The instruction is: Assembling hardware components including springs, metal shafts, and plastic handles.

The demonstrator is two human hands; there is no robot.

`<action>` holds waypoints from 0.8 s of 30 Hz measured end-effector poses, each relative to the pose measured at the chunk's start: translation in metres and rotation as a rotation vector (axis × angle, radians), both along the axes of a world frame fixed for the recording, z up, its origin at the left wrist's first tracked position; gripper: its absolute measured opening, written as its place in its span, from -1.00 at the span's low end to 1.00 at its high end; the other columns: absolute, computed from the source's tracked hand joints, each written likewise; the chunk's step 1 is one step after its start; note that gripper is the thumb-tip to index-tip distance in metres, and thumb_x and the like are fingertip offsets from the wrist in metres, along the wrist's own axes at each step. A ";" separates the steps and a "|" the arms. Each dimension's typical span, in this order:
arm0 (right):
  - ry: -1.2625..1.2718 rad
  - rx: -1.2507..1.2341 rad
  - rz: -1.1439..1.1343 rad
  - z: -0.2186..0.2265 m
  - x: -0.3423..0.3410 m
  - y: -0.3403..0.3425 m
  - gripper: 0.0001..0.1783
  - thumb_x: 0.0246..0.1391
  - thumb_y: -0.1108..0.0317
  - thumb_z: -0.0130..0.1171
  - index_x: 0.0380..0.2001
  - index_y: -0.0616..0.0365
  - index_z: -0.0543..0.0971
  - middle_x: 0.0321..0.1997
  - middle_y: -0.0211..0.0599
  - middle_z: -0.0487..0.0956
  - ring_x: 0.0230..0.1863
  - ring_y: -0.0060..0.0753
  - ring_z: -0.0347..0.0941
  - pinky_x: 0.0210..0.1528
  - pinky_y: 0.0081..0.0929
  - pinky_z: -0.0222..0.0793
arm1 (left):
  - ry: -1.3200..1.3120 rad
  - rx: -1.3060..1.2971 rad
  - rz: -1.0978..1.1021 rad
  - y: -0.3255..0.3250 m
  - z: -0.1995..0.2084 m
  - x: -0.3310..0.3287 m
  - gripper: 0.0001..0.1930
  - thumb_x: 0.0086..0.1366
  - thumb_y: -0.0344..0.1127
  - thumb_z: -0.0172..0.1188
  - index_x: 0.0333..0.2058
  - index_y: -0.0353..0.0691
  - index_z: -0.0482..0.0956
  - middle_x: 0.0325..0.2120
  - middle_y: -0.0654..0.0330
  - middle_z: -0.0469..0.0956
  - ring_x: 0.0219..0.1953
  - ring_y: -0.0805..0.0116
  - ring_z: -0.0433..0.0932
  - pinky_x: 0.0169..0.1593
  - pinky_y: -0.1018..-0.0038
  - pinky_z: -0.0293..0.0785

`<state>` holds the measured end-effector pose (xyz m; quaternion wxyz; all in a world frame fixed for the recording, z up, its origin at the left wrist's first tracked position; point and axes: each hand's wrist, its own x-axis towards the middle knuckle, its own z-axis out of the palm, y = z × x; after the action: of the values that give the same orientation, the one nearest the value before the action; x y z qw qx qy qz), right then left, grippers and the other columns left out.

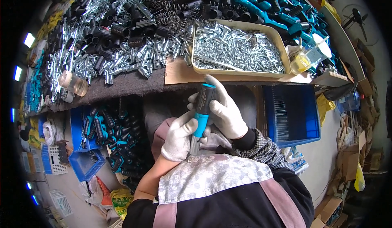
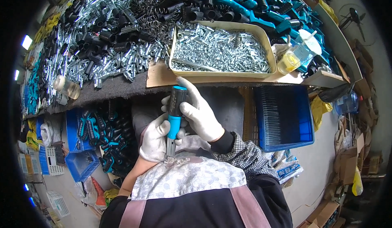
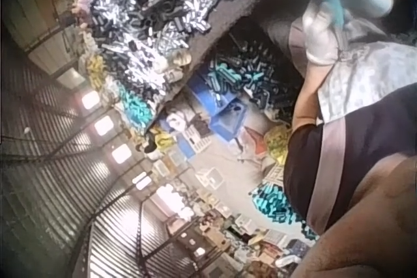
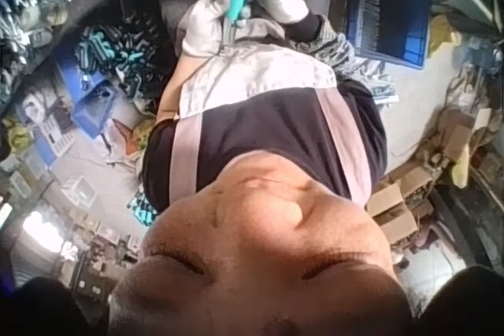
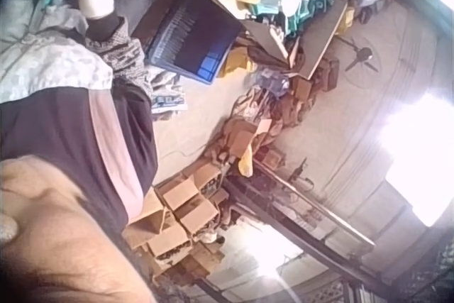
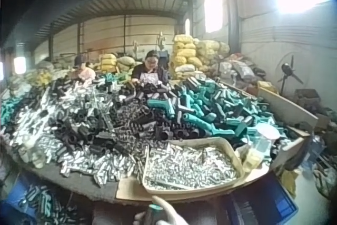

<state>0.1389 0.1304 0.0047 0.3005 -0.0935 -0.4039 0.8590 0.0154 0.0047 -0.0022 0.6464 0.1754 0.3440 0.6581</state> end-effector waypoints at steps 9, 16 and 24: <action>-0.323 1.046 -0.122 0.018 0.014 0.021 -0.49 0.04 0.30 0.34 0.09 0.15 0.53 0.06 -0.15 0.53 0.12 -0.14 0.46 0.21 -0.28 0.36 | 0.630 0.102 0.008 0.000 0.005 -0.009 -0.07 0.17 0.41 0.23 0.17 -0.39 0.38 -0.39 0.31 0.50 -0.46 0.63 0.41 -0.40 0.65 0.32; -0.758 1.551 -0.963 0.043 0.042 0.197 -0.87 -0.03 0.43 0.29 -0.35 0.13 0.70 -0.25 -0.15 0.65 -0.18 -0.06 0.57 -0.07 -0.26 0.46 | 0.879 0.107 0.058 -0.003 -0.003 -0.020 -0.18 0.18 0.33 0.29 0.08 -0.39 0.48 -0.49 0.23 0.55 -0.45 0.56 0.51 -0.32 0.57 0.44; -1.368 1.793 -0.492 0.016 0.018 0.251 -0.81 -0.09 0.17 0.30 -0.47 0.03 0.71 -0.36 -0.11 0.65 -0.24 -0.01 0.60 -0.11 -0.12 0.51 | 1.073 0.105 0.044 0.003 -0.009 -0.011 -0.22 0.23 0.29 0.26 0.07 -0.38 0.50 -0.38 0.04 0.62 -0.35 0.32 0.62 -0.20 0.43 0.52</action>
<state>0.1570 0.3816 0.0204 0.1365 -0.3684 -0.9183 -0.0486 0.0045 0.0073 -0.0116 0.3564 0.5119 0.5960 0.5056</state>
